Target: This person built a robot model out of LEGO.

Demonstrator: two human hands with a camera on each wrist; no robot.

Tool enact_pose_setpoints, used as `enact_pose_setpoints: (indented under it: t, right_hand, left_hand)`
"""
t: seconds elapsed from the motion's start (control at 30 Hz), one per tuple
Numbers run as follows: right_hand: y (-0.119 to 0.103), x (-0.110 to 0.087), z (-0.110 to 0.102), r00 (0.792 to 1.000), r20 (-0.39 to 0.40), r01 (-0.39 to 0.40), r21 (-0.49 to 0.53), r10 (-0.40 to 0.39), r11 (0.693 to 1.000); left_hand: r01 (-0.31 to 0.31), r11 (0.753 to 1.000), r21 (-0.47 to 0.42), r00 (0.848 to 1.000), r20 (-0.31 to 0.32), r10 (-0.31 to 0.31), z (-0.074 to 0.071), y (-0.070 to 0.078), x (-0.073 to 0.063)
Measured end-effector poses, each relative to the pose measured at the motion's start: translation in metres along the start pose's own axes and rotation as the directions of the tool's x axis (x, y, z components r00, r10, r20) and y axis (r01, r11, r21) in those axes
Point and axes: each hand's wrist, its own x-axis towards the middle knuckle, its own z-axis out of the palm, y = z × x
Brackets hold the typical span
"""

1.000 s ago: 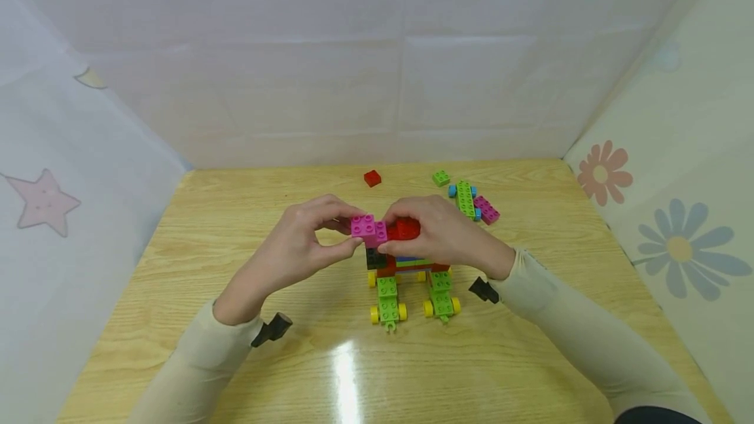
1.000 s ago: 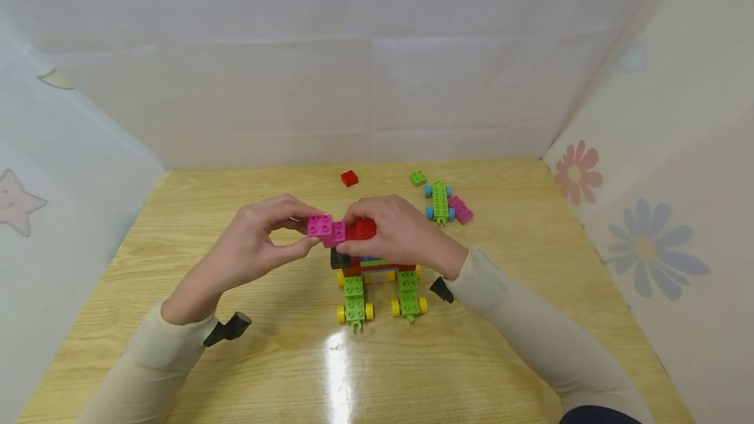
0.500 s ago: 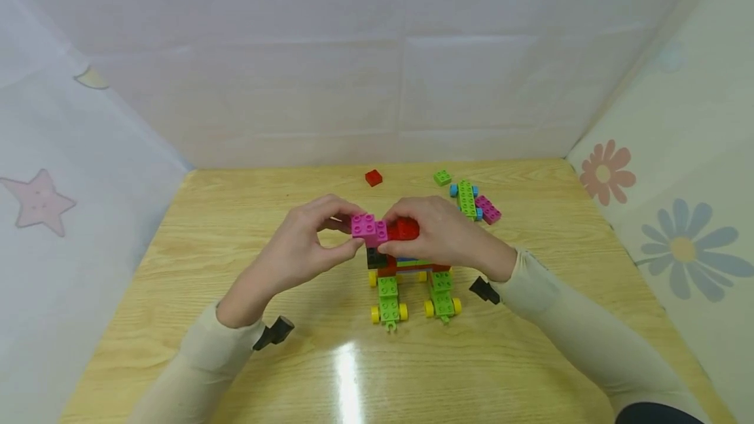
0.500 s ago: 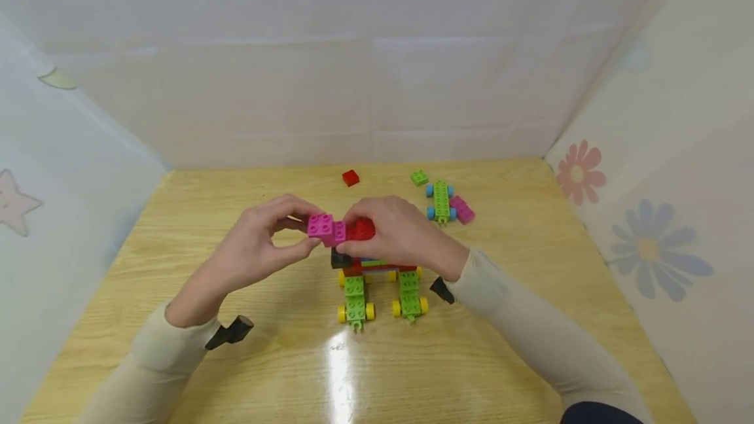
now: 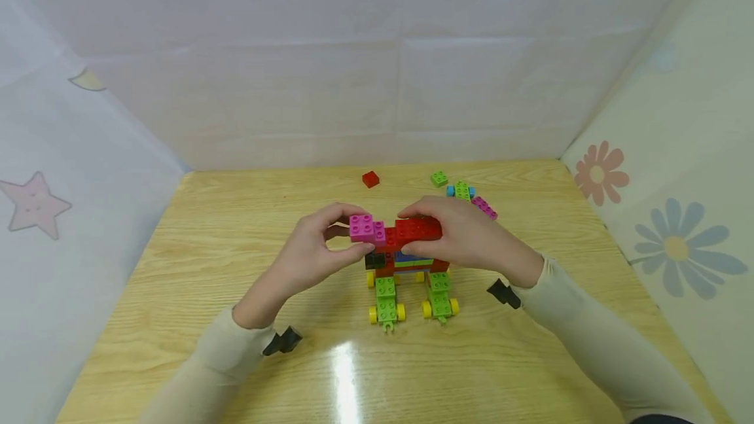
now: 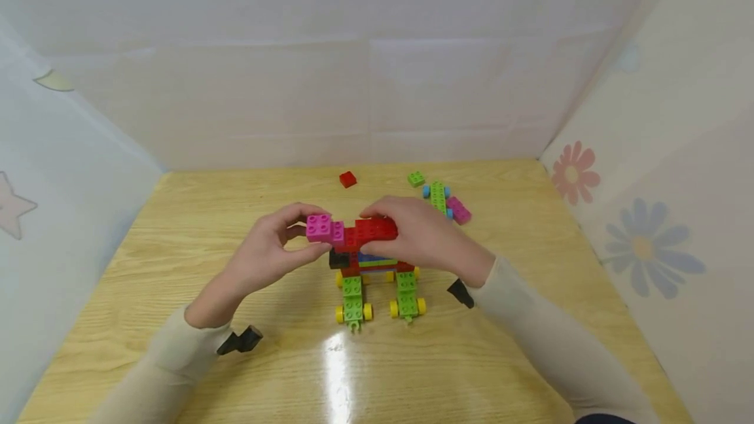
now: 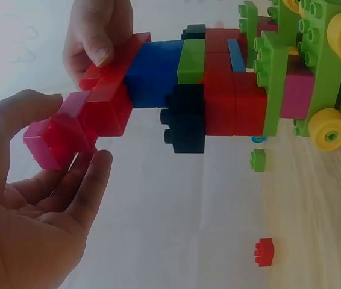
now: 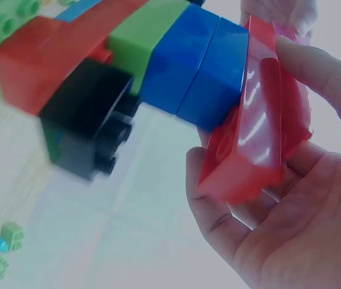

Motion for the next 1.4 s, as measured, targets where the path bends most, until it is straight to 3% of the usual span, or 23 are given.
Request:
enact_pose_setpoints:
  t: [0.17, 0.33, 0.5, 0.8, 1.17, 1.4]
  right_hand:
    - [0.013, -0.012, -0.005, 0.999, -0.038, -0.019, 0.037, 0.020, 0.999]
    - [0.022, -0.023, -0.008, 0.998, -0.057, -0.030, 0.087, 0.035, 0.996]
    - [0.028, -0.030, -0.009, 0.996, -0.079, -0.039, 0.132, 0.050, 0.991]
    - [0.033, -0.041, -0.004, 0.984, -0.139, -0.074, 0.252, 0.112, 0.965]
    - [0.031, -0.036, 0.009, 0.981, -0.177, -0.022, 0.275, 0.073, 0.961]
    - [0.024, -0.033, 0.013, 0.981, -0.180, -0.015, 0.297, 0.071, 0.955]
  left_hand:
    - [-0.093, 0.991, 0.100, 0.995, -0.013, 0.095, 0.001, 0.010, 0.008]
    - [-0.163, 0.969, 0.188, 0.986, 0.052, 0.156, 0.000, 0.025, 0.020]
    - [-0.154, 0.953, 0.262, 0.983, 0.137, 0.121, -0.002, 0.037, 0.031]
    - [-0.140, 0.895, 0.424, 0.966, 0.256, 0.030, 0.008, 0.058, 0.051]
    - [-0.210, 0.842, 0.497, 0.949, 0.312, 0.052, 0.017, 0.072, 0.060]
    - [-0.193, 0.844, 0.500, 0.947, 0.319, 0.028, 0.015, 0.074, 0.057]
